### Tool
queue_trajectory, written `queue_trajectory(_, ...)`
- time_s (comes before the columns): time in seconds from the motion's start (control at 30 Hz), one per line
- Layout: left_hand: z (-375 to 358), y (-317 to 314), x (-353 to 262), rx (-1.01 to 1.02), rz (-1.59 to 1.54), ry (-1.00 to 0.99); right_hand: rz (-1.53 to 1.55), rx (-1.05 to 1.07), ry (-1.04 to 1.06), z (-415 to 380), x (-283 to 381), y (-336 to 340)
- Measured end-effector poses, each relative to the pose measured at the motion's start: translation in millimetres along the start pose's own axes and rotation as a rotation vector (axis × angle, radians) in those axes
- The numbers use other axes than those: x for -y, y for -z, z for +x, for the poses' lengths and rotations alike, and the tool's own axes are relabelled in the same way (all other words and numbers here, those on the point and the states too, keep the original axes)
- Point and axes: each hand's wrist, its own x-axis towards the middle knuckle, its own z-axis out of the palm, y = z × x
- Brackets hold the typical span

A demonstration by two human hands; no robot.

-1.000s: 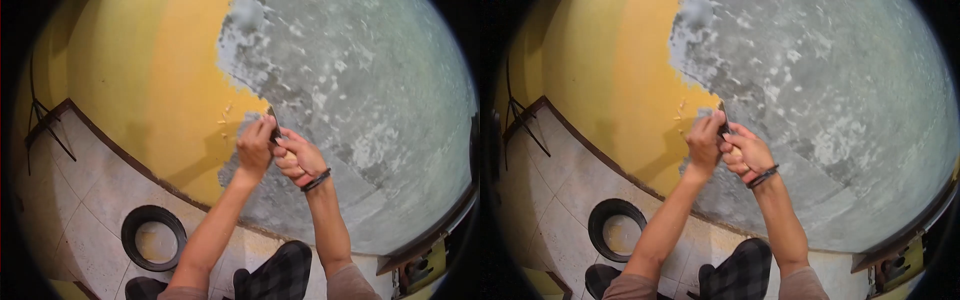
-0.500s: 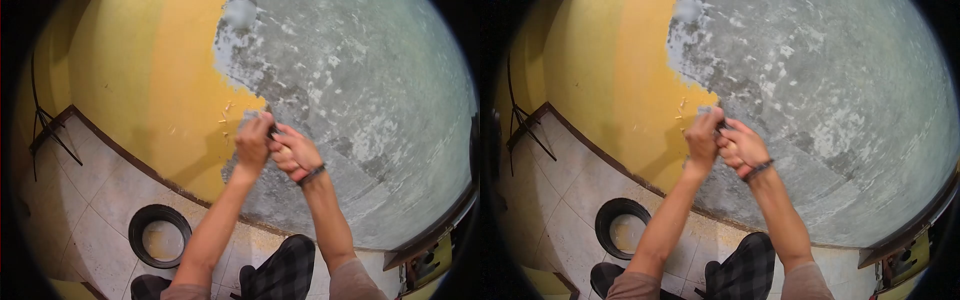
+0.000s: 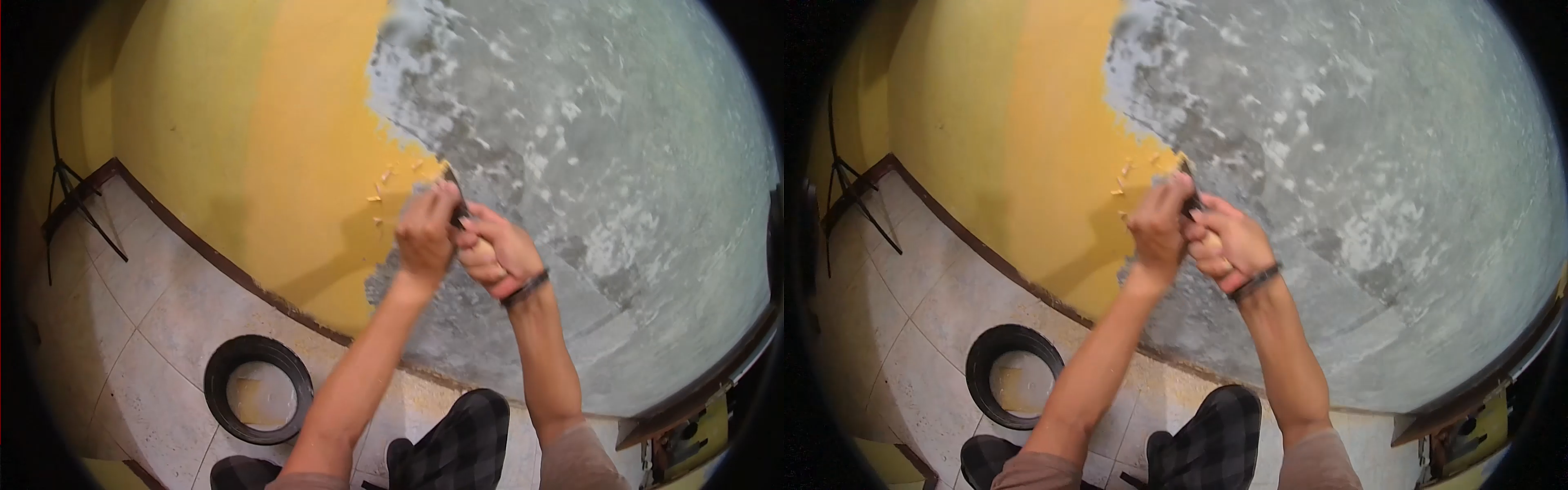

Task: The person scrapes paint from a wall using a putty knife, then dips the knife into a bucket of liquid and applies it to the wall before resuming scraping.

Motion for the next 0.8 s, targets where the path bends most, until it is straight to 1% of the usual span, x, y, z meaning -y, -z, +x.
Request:
queue_trajectory(0.03, -1, 5, -4, 0.103, 0.011, 0.068, 0.004, -0.003, -0.022, 3, 3, -1)
queue_trajectory(0.07, -3, 0, -5, 0.111, -0.007, 0.076, 0.006, -0.024, -0.019, -1, 4, -1)
queue_trajectory(0.13, -1, 0, -14, -0.007, -0.001, 0.057, -0.023, -0.053, -0.009, -8, 3, -1)
queue_trajectory(0.17, -7, 7, -24, 0.18, -0.02, 0.132, -0.025, -0.048, -0.01, -14, 2, 1)
queue_trajectory(0.2, -11, 0, -24, 0.166, -0.01, 0.128, -0.02, -0.049, -0.004, -20, 2, 6)
queue_trajectory(0.27, -21, -19, -19, -0.025, -0.017, -0.003, 0.003, -0.054, 0.01, -25, 2, 15)
queue_trajectory(0.3, -16, -20, -13, -0.061, 0.058, -0.024, -0.019, -0.001, 0.023, -12, 2, 17)
queue_trajectory(0.33, -11, -14, -12, -0.051, 0.054, -0.019, -0.012, -0.01, 0.02, -5, 5, 14)
queue_trajectory(0.4, 1, 1, -7, 0.009, 0.038, 0.074, -0.004, 0.044, -0.035, 8, 7, 1)
queue_trajectory(0.43, -1, 0, -3, 0.014, 0.027, 0.085, -0.025, -0.035, -0.004, 5, 2, -9)
queue_trajectory(0.47, -7, 4, -8, 0.022, 0.03, 0.091, -0.019, -0.038, -0.012, -2, -4, -5)
queue_trajectory(0.53, -9, 7, -19, 0.192, 0.024, 0.083, -0.007, -0.102, 0.017, -12, -5, 6)
queue_trajectory(0.57, -16, -7, -14, 0.008, -0.006, -0.032, -0.024, -0.062, 0.001, -15, -1, 12)
queue_trajectory(0.6, -11, -6, -8, -0.001, -0.003, -0.04, -0.03, -0.053, 0.007, -5, -1, 12)
queue_trajectory(0.67, -5, -5, -2, 0.032, 0.144, 0.013, 0.066, 0.104, -0.036, 18, 3, 18)
queue_trajectory(0.7, 1, -1, 2, 0.001, 0.176, 0.049, 0.041, 0.154, -0.112, 28, 10, 13)
queue_trajectory(0.73, 2, 2, -1, 0.002, 0.164, 0.052, 0.039, 0.142, -0.108, 23, 9, 7)
queue_trajectory(0.8, 6, 10, -3, 0.073, 0.039, 0.124, 0.003, 0.006, -0.072, 14, 7, -9)
